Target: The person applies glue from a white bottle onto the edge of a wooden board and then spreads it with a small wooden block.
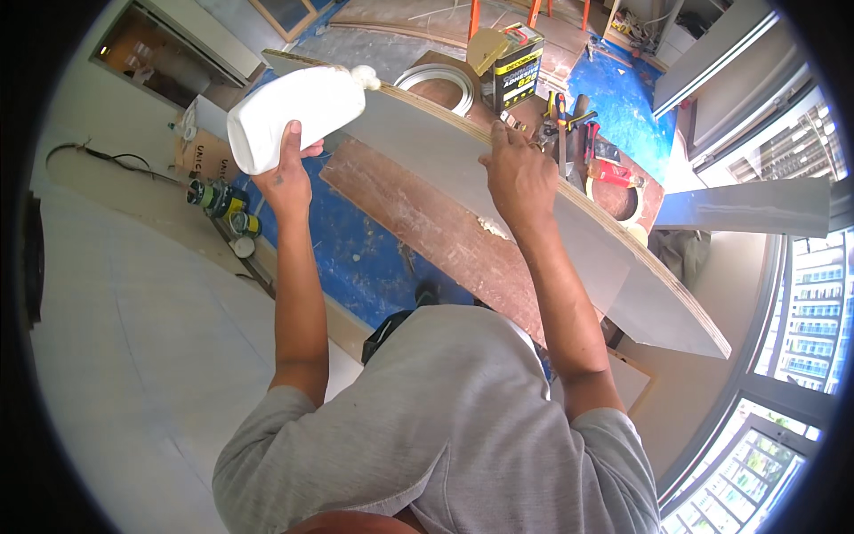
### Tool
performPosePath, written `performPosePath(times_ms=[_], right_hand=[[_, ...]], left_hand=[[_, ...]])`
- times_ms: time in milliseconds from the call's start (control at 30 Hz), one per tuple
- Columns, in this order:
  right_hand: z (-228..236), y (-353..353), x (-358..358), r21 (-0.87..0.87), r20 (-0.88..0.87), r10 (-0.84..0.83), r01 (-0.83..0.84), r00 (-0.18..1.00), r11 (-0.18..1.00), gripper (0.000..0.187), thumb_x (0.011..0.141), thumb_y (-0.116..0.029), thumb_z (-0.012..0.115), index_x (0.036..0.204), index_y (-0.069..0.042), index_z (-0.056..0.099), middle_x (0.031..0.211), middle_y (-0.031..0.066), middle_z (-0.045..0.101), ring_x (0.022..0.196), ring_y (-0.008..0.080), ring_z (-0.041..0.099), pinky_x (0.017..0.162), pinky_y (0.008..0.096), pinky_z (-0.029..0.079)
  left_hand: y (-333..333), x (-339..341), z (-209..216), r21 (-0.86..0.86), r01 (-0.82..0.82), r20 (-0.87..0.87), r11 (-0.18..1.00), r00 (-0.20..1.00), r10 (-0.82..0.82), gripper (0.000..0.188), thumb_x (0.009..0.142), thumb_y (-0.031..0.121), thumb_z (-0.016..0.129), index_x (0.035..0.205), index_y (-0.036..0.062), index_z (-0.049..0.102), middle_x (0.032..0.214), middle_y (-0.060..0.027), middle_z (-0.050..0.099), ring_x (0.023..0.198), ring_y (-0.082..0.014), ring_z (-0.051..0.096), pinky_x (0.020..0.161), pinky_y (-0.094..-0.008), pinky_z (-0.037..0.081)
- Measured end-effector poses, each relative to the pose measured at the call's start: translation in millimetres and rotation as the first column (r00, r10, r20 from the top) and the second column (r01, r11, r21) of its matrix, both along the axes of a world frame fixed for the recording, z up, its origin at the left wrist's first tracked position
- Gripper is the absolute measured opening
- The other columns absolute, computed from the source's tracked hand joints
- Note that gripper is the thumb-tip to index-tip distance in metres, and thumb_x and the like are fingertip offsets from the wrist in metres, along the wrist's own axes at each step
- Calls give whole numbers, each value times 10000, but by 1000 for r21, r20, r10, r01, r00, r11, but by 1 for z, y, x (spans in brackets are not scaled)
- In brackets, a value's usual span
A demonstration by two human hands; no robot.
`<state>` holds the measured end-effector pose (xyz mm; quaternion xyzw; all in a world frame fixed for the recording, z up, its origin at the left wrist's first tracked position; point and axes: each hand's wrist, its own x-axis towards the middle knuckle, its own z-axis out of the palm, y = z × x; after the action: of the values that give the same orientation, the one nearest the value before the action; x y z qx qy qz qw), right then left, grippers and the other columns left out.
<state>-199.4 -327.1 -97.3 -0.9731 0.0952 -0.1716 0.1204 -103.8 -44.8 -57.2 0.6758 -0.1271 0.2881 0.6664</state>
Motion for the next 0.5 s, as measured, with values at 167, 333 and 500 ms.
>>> performPosePath(times_ms=[167, 333, 500], right_hand=[[1, 1, -1, -30, 35, 9, -7, 999, 1000, 518, 873, -282, 779, 1311, -50, 626, 1168, 119, 733, 980, 305, 745, 747, 424, 573], [-5, -1, -1, -35, 69, 22, -20, 997, 999, 521, 878, -284, 775, 1320, -51, 627, 1183, 123, 732, 969, 309, 746, 746, 430, 573], [-2, 0, 0, -6, 12, 3, -3, 1000, 1000, 523, 885, -282, 769, 1331, -49, 627, 1180, 126, 733, 979, 319, 744, 762, 439, 572]], left_hand=[[-10, -9, 5, -40, 75, 27, 996, 997, -74, 282, 980, 79, 720, 1182, -108, 663, 1001, -166, 733, 747, -201, 729, 607, -290, 632], [-1, -2, -1, 27, 50, 38, 998, 998, -51, 298, 976, 70, 722, 1203, -111, 652, 1011, -169, 732, 751, -202, 734, 612, -286, 634], [-16, -18, 7, -57, 159, 14, 986, 987, -159, 296, 971, 66, 731, 1198, -110, 658, 999, -165, 737, 746, -197, 731, 620, -281, 627]])
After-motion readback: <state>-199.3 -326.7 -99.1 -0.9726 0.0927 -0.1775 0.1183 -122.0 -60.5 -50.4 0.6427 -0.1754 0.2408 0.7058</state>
